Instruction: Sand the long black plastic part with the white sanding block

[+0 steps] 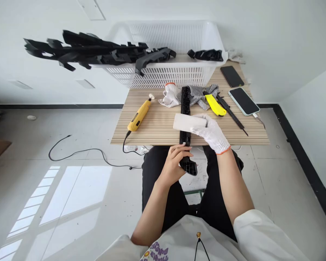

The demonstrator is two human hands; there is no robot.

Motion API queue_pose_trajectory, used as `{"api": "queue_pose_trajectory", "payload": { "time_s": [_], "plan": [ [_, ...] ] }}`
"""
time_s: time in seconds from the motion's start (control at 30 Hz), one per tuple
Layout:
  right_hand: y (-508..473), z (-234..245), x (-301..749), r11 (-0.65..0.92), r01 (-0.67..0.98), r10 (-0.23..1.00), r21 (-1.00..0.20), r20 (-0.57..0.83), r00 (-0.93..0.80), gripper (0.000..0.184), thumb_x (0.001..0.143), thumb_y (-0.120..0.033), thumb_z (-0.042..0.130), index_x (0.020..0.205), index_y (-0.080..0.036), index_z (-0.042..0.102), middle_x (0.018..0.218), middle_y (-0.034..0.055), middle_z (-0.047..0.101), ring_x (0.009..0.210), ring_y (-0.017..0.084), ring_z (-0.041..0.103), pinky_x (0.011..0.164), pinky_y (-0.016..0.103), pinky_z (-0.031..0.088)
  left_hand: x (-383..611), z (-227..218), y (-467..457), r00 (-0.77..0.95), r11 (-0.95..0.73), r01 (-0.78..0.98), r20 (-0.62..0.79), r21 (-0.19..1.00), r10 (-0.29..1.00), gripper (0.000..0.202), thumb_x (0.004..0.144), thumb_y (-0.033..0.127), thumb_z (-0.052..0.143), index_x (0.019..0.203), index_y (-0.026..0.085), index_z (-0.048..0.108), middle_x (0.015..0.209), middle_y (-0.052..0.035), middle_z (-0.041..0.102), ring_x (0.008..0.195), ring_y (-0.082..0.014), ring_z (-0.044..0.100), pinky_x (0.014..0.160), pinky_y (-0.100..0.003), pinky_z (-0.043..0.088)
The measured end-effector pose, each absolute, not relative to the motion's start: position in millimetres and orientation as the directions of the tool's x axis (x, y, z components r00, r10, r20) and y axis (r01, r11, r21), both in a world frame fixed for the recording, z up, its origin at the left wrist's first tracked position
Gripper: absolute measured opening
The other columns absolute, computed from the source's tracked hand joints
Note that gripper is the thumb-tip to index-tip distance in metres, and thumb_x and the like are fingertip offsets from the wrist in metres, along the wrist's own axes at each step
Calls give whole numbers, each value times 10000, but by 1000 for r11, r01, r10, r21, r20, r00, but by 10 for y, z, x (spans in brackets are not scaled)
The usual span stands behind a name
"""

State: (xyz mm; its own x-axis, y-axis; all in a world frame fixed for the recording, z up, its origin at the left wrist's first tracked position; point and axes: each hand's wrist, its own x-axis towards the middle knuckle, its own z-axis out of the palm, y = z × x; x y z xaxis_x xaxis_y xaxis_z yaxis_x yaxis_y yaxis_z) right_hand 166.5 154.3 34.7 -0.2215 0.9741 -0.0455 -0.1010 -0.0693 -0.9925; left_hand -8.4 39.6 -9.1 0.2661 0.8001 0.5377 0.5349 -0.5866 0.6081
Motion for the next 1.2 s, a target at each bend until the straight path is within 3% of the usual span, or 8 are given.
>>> {"api": "queue_pose_trajectory", "payload": {
  "time_s": [0.13, 0.23, 0.3, 0.4, 0.5, 0.8, 1.1, 1.2],
  "plan": [
    [1490, 359, 1686, -44, -64, 993, -997, -36, -115, 456, 706, -367, 834, 1096, -211, 656, 1044, 32, 731, 940, 184, 683, 819, 315, 587, -112, -101, 338, 299, -610, 552, 548, 569, 782, 661, 614, 646, 875, 1123, 261, 701, 1439, -142, 574, 1326, -363, 479, 1085, -526, 442],
    [1462, 397, 1712, -108, 30, 972, -994, -112, -205, 413, 764, -416, 783, 1103, -202, 682, 1000, 32, 726, 828, 155, 662, 661, 255, 556, -110, -80, 314, 290, -575, 613, 522, 542, 802, 674, 574, 692, 869, 1086, 271, 748, 1461, -140, 552, 1268, -357, 474, 1067, -506, 420],
    [1448, 430, 1743, -141, 83, 955, -987, -157, -252, 436, 783, -431, 755, 1148, -202, 686, 973, 34, 715, 762, 142, 638, 560, 223, 511, -102, -66, 305, 287, -568, 628, 520, 532, 805, 608, 598, 670, 877, 1050, 279, 766, 1438, -129, 567, 1222, -339, 486, 1037, -482, 414],
    [1435, 467, 1798, -85, 142, 992, -986, -97, -82, 493, 799, -437, 724, 1242, -229, 666, 973, 28, 690, 705, 124, 594, 479, 193, 448, -95, -61, 283, 277, -573, 635, 540, 518, 795, 512, 644, 625, 881, 1011, 282, 781, 1419, -122, 565, 1150, -307, 503, 960, -438, 417],
    [1428, 507, 1836, -82, 233, 990, -969, -106, -91, 451, 791, -458, 725, 1177, -226, 706, 931, 27, 679, 645, 109, 538, 440, 183, 394, -94, -64, 257, 253, -552, 659, 540, 511, 803, 481, 632, 599, 893, 980, 282, 793, 1418, -117, 548, 1102, -295, 509, 904, -414, 416],
    [1403, 558, 1767, -122, 222, 988, -967, -140, -68, 400, 795, -457, 727, 1113, -215, 733, 843, 20, 659, 565, 88, 471, 413, 190, 360, -83, -26, 260, 200, -576, 591, 589, 565, 783, 420, 681, 371, 746, 1083, 253, 737, 1280, -112, 599, 989, -259, 528, 804, -376, 430],
    [1437, 529, 1744, -135, 170, 990, -976, -138, -5, 420, 789, -497, 723, 1083, -196, 737, 843, 24, 672, 612, 101, 510, 429, 182, 383, -89, 21, 255, 171, -506, 663, 546, 552, 820, 179, 693, 248, 691, 864, 260, 744, 1189, -77, 669, 974, -253, 571, 848, -414, 424],
    [1439, 524, 1733, -94, 210, 987, -973, -118, -106, 397, 763, -487, 754, 1034, -197, 753, 926, 44, 703, 665, 117, 553, 444, 186, 408, -82, 7, 239, 160, -492, 684, 547, 539, 822, 196, 671, 225, 685, 854, 266, 742, 1229, -82, 635, 1019, -268, 542, 868, -424, 423]
  ]
}}
